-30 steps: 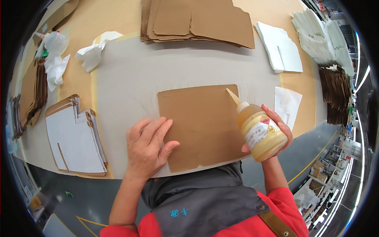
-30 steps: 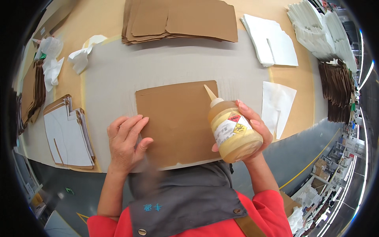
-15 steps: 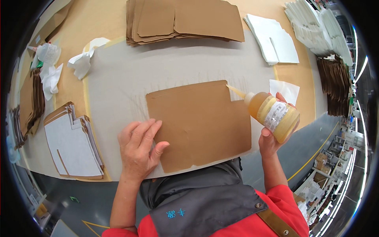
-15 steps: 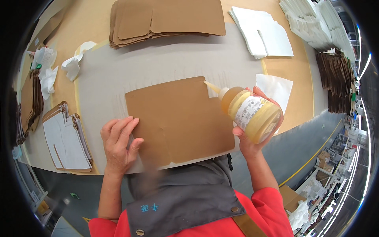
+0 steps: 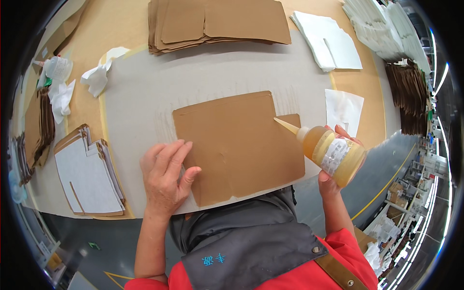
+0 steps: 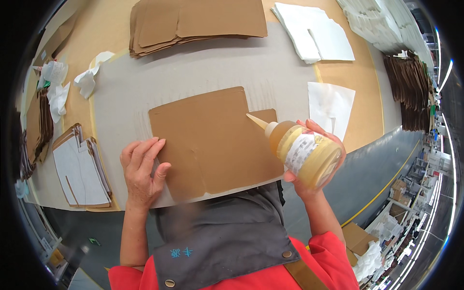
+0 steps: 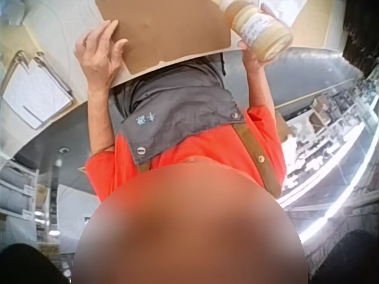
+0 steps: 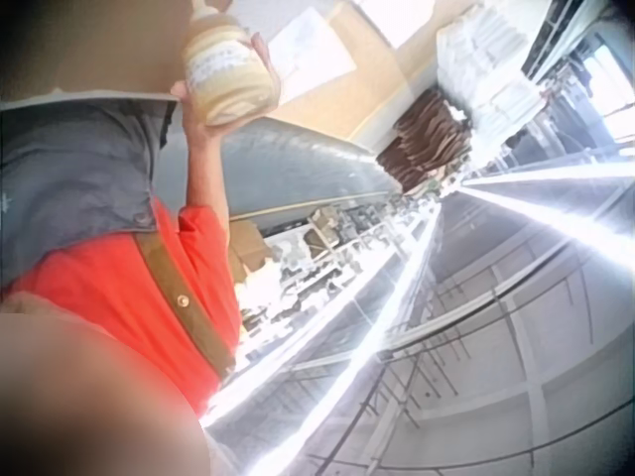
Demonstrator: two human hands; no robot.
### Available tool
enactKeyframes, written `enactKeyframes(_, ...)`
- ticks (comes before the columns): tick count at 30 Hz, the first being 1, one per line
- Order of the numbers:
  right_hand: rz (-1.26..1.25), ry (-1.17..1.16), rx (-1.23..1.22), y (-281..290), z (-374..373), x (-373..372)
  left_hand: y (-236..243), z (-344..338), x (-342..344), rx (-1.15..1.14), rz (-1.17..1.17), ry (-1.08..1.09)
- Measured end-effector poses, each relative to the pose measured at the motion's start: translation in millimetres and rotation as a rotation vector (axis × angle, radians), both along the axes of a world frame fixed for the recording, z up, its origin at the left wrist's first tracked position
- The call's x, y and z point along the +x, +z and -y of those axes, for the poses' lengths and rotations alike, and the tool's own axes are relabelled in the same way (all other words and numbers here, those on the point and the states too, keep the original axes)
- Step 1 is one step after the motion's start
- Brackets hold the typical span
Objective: Applying adhesive to leather or cardboard panels and attaching protective lining paper.
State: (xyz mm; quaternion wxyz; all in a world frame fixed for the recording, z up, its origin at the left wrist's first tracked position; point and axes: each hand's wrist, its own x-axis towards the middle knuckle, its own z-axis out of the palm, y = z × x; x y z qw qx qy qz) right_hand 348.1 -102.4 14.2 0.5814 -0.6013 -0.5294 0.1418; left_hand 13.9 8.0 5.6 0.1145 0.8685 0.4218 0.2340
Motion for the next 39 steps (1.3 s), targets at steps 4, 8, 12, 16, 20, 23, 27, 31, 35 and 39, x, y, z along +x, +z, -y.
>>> enactKeyframes(4,0.116,0.064,0.032,-1.3,4.1,6.9,-0.2,0.3,1.4,-0.013,-0.003,0.004)
enactKeyframes(8,0.176,0.026,0.025,1.6,9.8,15.7,-2.0,-0.1,1.6,-0.036,0.033,0.002)
enactKeyframes(12,0.018,-0.129,-0.002,4.9,12.0,17.0,0.6,0.6,0.2,-0.041,0.011,0.004)
enactKeyframes(16,-0.050,-0.192,0.022,6.5,8.9,17.0,-2.6,1.0,0.4,-0.026,0.028,0.012)
enactKeyframes(20,-0.137,-0.190,0.013,8.9,15.2,18.5,-2.7,0.2,0.2,0.008,0.027,-0.006)
enactKeyframes(23,-0.150,-0.191,0.003,11.1,24.0,18.8,-2.8,0.3,-0.1,-0.006,-0.014,-0.016)
enactKeyframes(27,-0.148,-0.192,0.005,11.1,37.6,18.9,-1.7,1.1,0.4,0.019,-0.018,0.002)
enactKeyframes(31,-0.148,-0.198,-0.008,13.4,53.2,18.0,-3.2,1.7,1.2,0.030,-0.024,-0.001)
enactKeyframes(35,-0.139,-0.203,-0.024,14.5,69.3,17.5,-2.9,1.9,2.4,0.038,-0.030,-0.005)
enactKeyframes(39,-0.101,-0.228,-0.033,15.5,85.6,17.0,-2.5,1.6,2.7,0.048,-0.046,-0.016)
